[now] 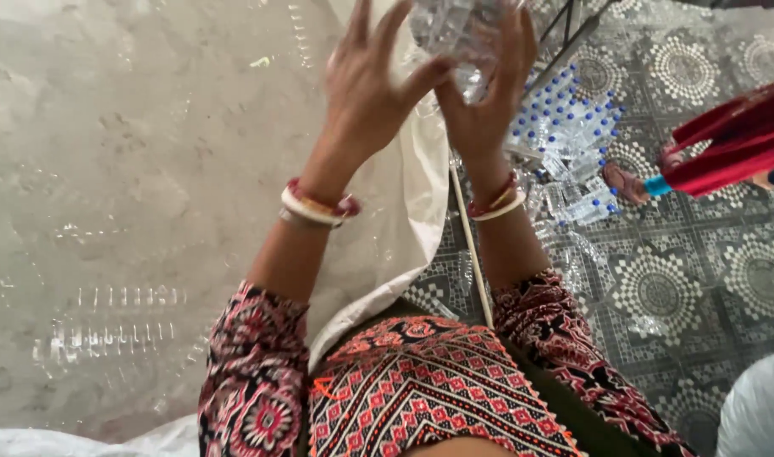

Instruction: The person repeatedly picks up clear plastic bottles from a large white sack and places them into a smaller clear plastic bag. The action is continuous and repetitive throughout the clip.

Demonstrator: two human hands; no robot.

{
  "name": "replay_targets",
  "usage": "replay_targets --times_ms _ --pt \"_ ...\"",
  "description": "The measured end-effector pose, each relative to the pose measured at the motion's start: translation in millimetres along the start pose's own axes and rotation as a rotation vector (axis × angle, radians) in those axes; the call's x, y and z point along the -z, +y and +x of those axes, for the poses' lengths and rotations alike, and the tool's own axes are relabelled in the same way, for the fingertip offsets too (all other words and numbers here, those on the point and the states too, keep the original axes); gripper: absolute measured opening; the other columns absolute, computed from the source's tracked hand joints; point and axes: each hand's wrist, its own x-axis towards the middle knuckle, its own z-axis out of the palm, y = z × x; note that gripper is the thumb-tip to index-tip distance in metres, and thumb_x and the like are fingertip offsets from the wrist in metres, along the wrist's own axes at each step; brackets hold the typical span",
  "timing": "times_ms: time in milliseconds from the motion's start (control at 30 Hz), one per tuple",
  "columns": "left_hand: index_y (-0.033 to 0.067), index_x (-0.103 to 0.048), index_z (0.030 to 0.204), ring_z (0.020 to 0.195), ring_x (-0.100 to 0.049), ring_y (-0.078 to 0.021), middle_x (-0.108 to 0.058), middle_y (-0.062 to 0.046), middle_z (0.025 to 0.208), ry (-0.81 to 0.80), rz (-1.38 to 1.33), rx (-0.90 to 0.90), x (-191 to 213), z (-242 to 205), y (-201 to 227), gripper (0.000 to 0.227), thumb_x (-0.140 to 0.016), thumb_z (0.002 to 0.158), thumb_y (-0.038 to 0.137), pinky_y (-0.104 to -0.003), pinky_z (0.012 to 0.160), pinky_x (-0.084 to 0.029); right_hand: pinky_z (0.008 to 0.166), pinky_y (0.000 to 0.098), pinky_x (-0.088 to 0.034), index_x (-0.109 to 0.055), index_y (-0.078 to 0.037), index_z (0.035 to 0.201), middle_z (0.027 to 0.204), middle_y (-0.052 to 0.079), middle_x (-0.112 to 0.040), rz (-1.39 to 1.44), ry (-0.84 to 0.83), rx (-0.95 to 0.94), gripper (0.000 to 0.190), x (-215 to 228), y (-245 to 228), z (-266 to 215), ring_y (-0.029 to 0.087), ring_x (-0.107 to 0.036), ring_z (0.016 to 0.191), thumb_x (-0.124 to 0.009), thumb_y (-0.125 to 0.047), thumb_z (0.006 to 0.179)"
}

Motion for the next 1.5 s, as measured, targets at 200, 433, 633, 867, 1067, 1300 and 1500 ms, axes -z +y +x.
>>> replay_targets --times_ms 200,433,633,867,1067,1300,1500 --pt "0.0191 -0.048 0.150 0.149 -0.023 -0.0456 -0.025 -0.024 0.164 -0.351 0.515 0.507 41.5 -137.9 -131.9 0.085 -0.066 0.087 0.072 -0.069 0.113 -0.022 0.117 0.0481 -0.045 -0.042 -0.010 0.153 0.159 0.018 -0.037 -0.250 -0.019 -0.050 0.069 -34.2 35.2 8.4 0.036 -0.041 0.146 -0.083 -0.033 0.103" --pt "0.0292 -0.028 0.163 0.147 -0.017 -0.0540 -0.014 -0.025 0.165 -0.622 0.737 0.923 55.9 -306.2 -184.4 0.122 -0.087 0.061 0.061 -0.080 0.100 -0.031 0.119 0.0535 -0.032 -0.066 -0.014 0.127 0.133 0.009 -0.065 -0.030 -1.332 -0.137 0.041 -92.5 -71.2 -76.0 0.031 -0.057 0.127 -0.071 -0.026 0.088" --pt "0.0110 -0.046 0.138 0.151 -0.020 -0.0550 -0.017 -0.034 0.166 -0.501 0.892 0.826 70.3 -321.0 -157.2 0.092 -0.088 0.071 0.058 -0.073 0.105 -0.038 0.106 0.0496 -0.036 -0.053 -0.021 0.142 0.134 0.009 -0.057 -0.417 -1.838 0.201 0.089 -97.0 -2.0 -188.8 0.032 -0.052 0.125 -0.085 -0.058 0.068" --pt "0.0116 -0.036 0.154 0.135 -0.038 -0.0476 -0.032 -0.022 0.157 -0.485 0.552 0.844 107.7 -344.9 -196.9 0.108 -0.090 0.061 0.025 -0.053 0.100 -0.049 0.109 0.0460 -0.041 -0.060 -0.011 0.135 0.132 0.012 -0.062 -0.409 -1.945 0.196 0.088 -100.7 0.4 -171.1 0.033 -0.051 0.131 -0.088 -0.056 0.064" --pt "0.0150 -0.049 0.145 0.123 -0.058 -0.0374 -0.054 -0.017 0.145 -0.505 0.920 0.827 84.1 -327.6 -235.0 0.079 -0.085 0.075 0.023 -0.047 0.096 -0.052 0.105 0.0453 -0.048 -0.050 -0.004 0.141 0.140 0.017 -0.055 0.203 -1.602 -0.625 0.096 -104.4 -36.5 -138.7 0.034 -0.058 0.125 -0.082 -0.058 0.068" --pt "0.0029 -0.060 0.131 0.098 -0.069 -0.0338 -0.074 -0.018 0.107 -0.195 0.655 0.803 136.2 -239.9 -186.5 0.089 -0.083 0.072 0.065 -0.050 0.090 -0.052 0.117 0.0472 -0.032 -0.052 -0.010 0.146 0.158 0.019 -0.038 0.301 -1.813 -0.533 0.086 -129.8 -14.0 -172.6 0.035 -0.035 0.146 -0.073 -0.062 0.080" --pt "0.0038 -0.079 0.107 0.096 -0.073 -0.0364 -0.076 -0.022 0.101 -0.379 0.419 0.913 120.1 -221.9 -173.0 0.084 -0.070 0.073 0.079 -0.050 0.093 -0.054 0.116 0.0538 -0.038 -0.038 -0.018 0.153 0.163 0.015 -0.034 0.401 -1.451 -1.246 0.091 -142.4 -32.6 -160.8 0.036 -0.036 0.148 -0.068 -0.065 0.081"
